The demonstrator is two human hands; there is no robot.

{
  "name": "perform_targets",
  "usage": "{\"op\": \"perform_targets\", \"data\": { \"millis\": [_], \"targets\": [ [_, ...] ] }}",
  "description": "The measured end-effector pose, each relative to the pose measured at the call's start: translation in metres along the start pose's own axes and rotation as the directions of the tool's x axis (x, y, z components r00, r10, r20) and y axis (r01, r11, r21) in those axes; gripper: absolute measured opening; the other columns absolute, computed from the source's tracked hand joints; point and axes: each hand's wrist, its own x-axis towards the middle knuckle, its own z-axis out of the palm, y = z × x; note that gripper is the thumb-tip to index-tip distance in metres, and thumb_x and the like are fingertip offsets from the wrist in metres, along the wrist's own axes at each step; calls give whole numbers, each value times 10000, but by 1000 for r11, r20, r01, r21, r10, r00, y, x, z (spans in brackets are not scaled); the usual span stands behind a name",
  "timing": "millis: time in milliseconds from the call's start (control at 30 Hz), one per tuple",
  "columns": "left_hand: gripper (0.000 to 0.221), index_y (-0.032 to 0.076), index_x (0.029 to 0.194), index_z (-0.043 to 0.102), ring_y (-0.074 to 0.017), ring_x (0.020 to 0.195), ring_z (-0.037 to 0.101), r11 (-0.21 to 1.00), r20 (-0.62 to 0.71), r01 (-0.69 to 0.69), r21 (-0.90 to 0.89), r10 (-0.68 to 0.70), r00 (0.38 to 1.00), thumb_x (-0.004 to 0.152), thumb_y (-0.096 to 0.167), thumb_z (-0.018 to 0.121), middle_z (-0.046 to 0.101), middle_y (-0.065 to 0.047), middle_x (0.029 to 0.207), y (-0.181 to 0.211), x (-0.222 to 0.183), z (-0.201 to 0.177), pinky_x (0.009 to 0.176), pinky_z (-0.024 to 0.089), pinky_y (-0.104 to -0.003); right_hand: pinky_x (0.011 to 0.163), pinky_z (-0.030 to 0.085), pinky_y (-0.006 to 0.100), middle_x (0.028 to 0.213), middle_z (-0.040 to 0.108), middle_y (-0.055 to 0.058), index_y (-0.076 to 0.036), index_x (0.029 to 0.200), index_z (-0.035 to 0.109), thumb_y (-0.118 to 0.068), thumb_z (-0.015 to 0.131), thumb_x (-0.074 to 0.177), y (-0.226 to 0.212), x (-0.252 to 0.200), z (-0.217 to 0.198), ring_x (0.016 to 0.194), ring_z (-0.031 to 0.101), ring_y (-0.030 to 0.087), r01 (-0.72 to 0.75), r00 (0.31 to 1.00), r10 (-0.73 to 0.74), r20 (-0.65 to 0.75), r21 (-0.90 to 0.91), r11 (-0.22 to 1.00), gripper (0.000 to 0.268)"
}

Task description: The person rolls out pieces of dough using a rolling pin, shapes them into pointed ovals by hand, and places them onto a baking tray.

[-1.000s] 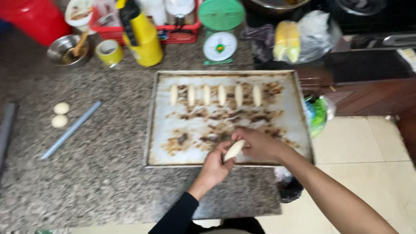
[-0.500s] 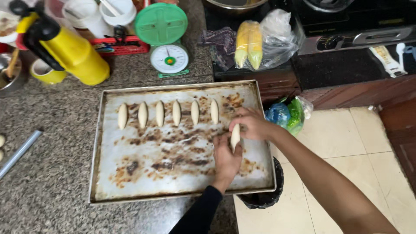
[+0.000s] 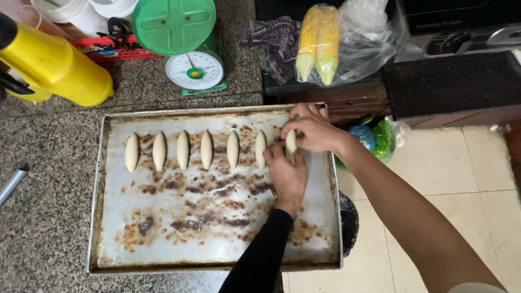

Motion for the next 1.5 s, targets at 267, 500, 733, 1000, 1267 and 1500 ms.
{"op": "perform_targets", "data": {
  "millis": [267,500,733,1000,1267,1500],
  "targets": [
    [407,4,1217,577,-491,991,649,997,-40,41,71,-38,998,867,160,716,527,-255,1260,-7,5,10,872,543,-543,982,281,434,1243,522,3,-324,994,795,-182,803,734,4,8,10,1241,420,261,-65,997,63,42,36,997,297],
    [577,-70,1330,504,-450,1018,645,993,-71,-84,86,90,993,855,139,758,543,-278,1257,-4,0,4,865,561,-516,1040,314,464,1316,552,25,-309,1164,759,-101,743,763,-4,-4,6,1287,441,283,-46,999,46,7,59,997,452],
    [603,-17,1453,470,-133,575,532,992,40,-121,-36,122,992,897,92,676,647,-123,1095,-12,4,-89,431,476,-240,1102,462,443,1331,663,163,-85,1293,644,61,602,826,-17,-39,24,1286,596,352,-38,942,84,-326,144,989,490],
    [528,-30,1443,505,-216,822,680,945,-141,-290,154,312,940,976,144,683,666,-109,1104,-55,21,-244,685,564,-338,942,551,369,1186,723,160,-41,1292,611,94,556,845,-45,-39,33,1119,705,288,25,791,179,-585,323,946,470],
    [394,70,1302,659,-192,923,746,974,-60,-228,8,228,972,931,196,702,774,-84,1042,-84,-9,-352,654,566,-321,842,564,274,1136,730,68,-67,1349,586,81,511,934,-203,16,94,1014,688,144,253,899,17,-438,549,796,447],
    [374,85,1259,692,-259,910,750,923,-139,-271,274,317,938,927,255,702,776,-124,1131,-114,-25,-494,683,576,-370,812,571,292,1129,725,61,-90,1378,550,18,540,959,-359,70,153,982,711,137,255,959,-101,-265,649,717,433]
  ]
}}
